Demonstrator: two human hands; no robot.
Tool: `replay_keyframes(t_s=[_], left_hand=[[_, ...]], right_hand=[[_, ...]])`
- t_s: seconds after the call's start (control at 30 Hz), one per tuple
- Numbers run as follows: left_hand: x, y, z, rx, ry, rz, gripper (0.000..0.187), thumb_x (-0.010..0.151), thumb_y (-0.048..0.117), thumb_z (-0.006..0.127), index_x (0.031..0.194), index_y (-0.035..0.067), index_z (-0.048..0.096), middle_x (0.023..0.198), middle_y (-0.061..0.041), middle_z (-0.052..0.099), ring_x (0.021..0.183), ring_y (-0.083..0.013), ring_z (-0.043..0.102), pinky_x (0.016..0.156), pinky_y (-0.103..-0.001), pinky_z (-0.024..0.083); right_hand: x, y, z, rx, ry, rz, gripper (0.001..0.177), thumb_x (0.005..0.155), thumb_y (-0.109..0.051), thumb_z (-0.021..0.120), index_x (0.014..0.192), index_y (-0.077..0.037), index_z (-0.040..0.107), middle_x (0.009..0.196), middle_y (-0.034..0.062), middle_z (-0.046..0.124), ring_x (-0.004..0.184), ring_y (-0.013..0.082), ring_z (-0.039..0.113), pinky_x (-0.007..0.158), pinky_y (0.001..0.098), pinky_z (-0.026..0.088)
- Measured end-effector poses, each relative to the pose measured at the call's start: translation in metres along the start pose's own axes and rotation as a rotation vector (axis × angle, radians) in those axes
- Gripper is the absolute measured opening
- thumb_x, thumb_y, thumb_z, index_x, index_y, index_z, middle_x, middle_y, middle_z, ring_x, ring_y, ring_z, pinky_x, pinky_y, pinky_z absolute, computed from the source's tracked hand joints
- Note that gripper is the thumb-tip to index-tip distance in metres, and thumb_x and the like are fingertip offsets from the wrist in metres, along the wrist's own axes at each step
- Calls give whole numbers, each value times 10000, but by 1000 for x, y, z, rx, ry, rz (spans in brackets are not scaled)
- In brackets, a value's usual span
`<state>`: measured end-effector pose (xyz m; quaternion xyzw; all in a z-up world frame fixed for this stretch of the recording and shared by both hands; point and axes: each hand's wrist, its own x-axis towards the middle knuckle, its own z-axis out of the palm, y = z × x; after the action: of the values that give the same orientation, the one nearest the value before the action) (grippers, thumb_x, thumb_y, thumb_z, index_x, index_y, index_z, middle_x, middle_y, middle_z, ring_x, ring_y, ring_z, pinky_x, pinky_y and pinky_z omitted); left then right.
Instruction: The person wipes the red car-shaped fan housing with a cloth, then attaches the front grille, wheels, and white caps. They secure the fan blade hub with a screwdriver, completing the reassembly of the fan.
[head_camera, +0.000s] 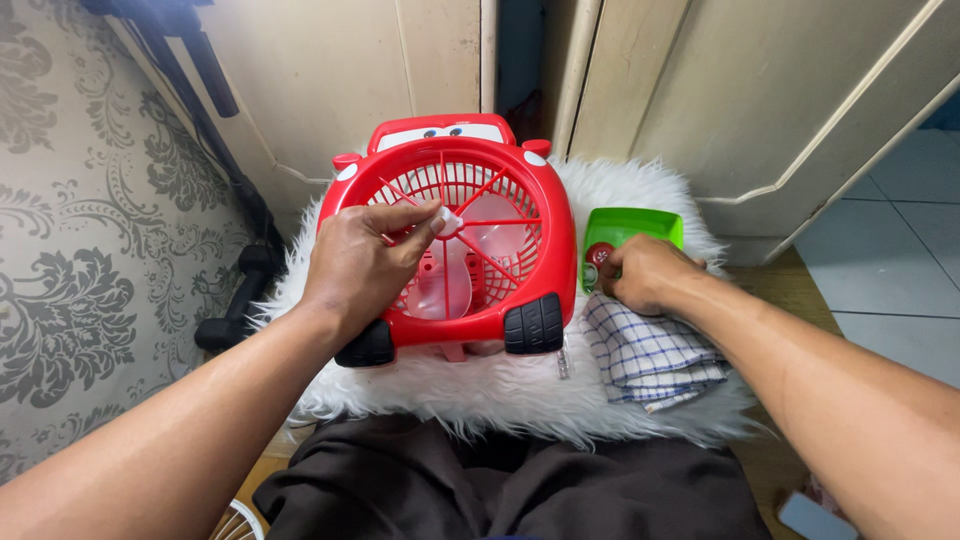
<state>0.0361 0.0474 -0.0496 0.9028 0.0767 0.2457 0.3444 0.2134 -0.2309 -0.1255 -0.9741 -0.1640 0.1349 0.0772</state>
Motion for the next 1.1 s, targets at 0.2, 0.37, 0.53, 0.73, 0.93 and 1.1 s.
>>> replay_keyframes(t_s=[0.2,0.37,0.53,0.73,0.93,1.1], left_hand=[[0,1,-1,-40,-9,-22,254,890,340,756,1119,236,795,991,-69,782,777,-145,774,710,-311,577],[-1,3,-3,-24,-29,-66,256,897,344,747,1129,246,792,972,-65,786,733,-142,760,683,-313,564],[-4,4,-4,-36,-20,-54,255,902,338,740,1133,242,790,976,-60,789,711,-137,753,671,-309,560],[-6,5,-5,-27,-29,-88,252,901,338,739,1137,264,788,961,-64,788,697,-148,743,671,-315,555],[-5,6,-4,-15,-21,-58,253,903,346,741,1137,261,789,970,-68,786,735,-150,756,695,-321,562],[-4,6,-3,-8,-28,-74,256,900,355,741,1134,263,790,978,-63,786,768,-162,767,719,-325,565]], right_hand=[[-11,-10,-4,-8,60,-7,194,868,-255,686,991,-210,830,1113,133,760,1101,361,694,1003,662,456],[-4,1,1,69,91,-68,200,851,-282,700,976,-208,838,1057,122,795,1012,301,751,948,438,580],[15,15,11,47,19,-104,237,829,-225,718,1031,-253,840,1049,104,791,980,259,751,911,371,574],[26,17,0,60,-137,-135,245,816,-180,746,1038,-199,848,1026,88,814,930,219,753,869,355,581],[9,10,-13,230,-157,-21,238,785,-195,802,1002,-133,878,976,89,833,884,194,728,822,328,561],[14,7,-4,225,-103,13,213,769,-107,777,963,-64,852,940,152,812,865,240,737,798,367,568]])
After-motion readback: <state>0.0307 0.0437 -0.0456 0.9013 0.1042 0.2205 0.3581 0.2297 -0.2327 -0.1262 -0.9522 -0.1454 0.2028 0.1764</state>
